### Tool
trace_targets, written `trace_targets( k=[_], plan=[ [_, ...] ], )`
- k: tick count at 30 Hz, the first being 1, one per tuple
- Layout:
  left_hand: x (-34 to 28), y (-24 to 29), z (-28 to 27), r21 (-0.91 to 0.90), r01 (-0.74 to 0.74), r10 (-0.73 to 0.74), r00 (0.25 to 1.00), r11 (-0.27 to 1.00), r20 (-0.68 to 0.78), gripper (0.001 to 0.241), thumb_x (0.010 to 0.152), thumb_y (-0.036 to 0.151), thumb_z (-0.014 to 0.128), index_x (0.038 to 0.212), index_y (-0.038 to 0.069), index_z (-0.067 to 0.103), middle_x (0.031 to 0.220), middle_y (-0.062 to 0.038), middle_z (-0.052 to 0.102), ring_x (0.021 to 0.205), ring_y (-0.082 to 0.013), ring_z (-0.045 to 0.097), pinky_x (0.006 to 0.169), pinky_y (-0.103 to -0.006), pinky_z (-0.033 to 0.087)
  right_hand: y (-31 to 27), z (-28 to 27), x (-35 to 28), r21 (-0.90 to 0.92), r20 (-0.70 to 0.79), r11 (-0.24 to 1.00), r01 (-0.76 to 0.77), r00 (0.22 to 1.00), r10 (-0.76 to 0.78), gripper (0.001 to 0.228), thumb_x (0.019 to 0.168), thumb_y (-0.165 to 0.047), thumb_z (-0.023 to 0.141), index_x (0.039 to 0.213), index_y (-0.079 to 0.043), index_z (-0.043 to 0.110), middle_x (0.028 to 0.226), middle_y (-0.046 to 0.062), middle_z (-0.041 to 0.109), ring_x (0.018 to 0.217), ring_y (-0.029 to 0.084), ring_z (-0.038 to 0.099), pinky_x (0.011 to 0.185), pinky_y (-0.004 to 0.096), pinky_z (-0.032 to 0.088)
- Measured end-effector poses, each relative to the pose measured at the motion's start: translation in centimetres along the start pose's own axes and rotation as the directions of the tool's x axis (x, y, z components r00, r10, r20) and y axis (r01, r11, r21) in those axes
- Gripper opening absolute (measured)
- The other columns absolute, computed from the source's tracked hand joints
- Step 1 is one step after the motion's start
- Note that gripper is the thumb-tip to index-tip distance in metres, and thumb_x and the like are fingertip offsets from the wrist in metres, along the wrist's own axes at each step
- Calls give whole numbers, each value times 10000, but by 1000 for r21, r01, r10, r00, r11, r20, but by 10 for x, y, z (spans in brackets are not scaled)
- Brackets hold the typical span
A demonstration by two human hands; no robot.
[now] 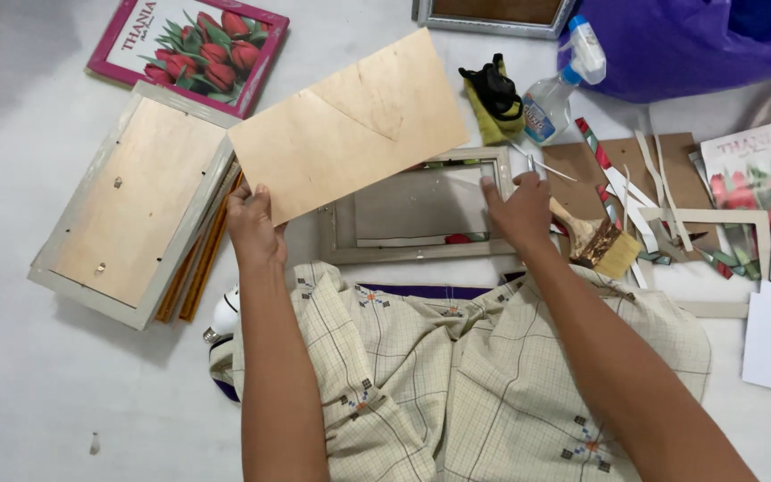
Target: Assembling a picture frame by placing a wooden backing and inserting a picture card.
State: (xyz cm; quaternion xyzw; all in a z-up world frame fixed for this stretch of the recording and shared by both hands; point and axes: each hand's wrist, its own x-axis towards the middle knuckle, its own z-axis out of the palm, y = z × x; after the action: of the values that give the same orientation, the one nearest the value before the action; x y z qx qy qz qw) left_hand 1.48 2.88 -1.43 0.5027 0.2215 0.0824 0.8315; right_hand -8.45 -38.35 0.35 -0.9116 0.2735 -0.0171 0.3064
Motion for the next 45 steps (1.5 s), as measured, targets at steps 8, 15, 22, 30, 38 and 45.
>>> trace_targets(
  k=[8,15,22,30,38,45],
  plan=[
    [15,-12,-8,26,-14,15,998,1000,-61,286,993,149,677,1235,137,524,1004,-203,736,853,-313,798,775,-518,671,-25,14,-31,-154,188,773,616,786,-589,332,1006,-279,498,1215,-108,690,1284,167,590,1185,413,603,972,526,499],
    [11,-6,-7,46,-26,29,997,999,-70,288,998,154,661,1235,137,498,976,-151,714,810,-265,779,731,-449,691,-27,7,-28,-403,417,742,536,829,-372,478,946,-287,536,1409,-221,631,1452,128,566,1252,393,606,972,555,489],
    [1,3,2,23,-9,11,997,1000,-76,288,991,158,671,1233,117,520,977,-156,707,825,-275,771,741,-449,672,-13,13,-13,-468,390,726,503,856,-341,482,919,-326,564,1394,-334,649,1418,70,590,1202,342,643,987,534,476],
    [-6,-26,17,311,55,-87,992,949,90,313,964,177,689,1251,110,585,901,-169,742,731,-233,760,644,-396,666,-42,-68,-7,752,361,610,-250,931,-62,908,957,-786,354,1522,-79,424,1283,125,644,1023,191,674,805,276,546],
    [-35,-32,11,735,-28,-187,960,677,209,353,823,276,824,1112,121,694,896,-114,755,807,-208,746,670,-381,617,34,-16,11,223,240,975,0,969,-56,686,622,-192,859,1268,-56,673,799,69,642,605,225,675,525,358,550],
    [-63,-19,25,890,-144,-181,953,433,242,380,755,127,691,1132,96,723,963,-79,731,935,-265,710,808,-431,576,30,-12,6,9,242,999,44,969,-45,694,677,-291,886,1263,-20,631,961,169,704,983,387,719,841,510,560]
  ],
)
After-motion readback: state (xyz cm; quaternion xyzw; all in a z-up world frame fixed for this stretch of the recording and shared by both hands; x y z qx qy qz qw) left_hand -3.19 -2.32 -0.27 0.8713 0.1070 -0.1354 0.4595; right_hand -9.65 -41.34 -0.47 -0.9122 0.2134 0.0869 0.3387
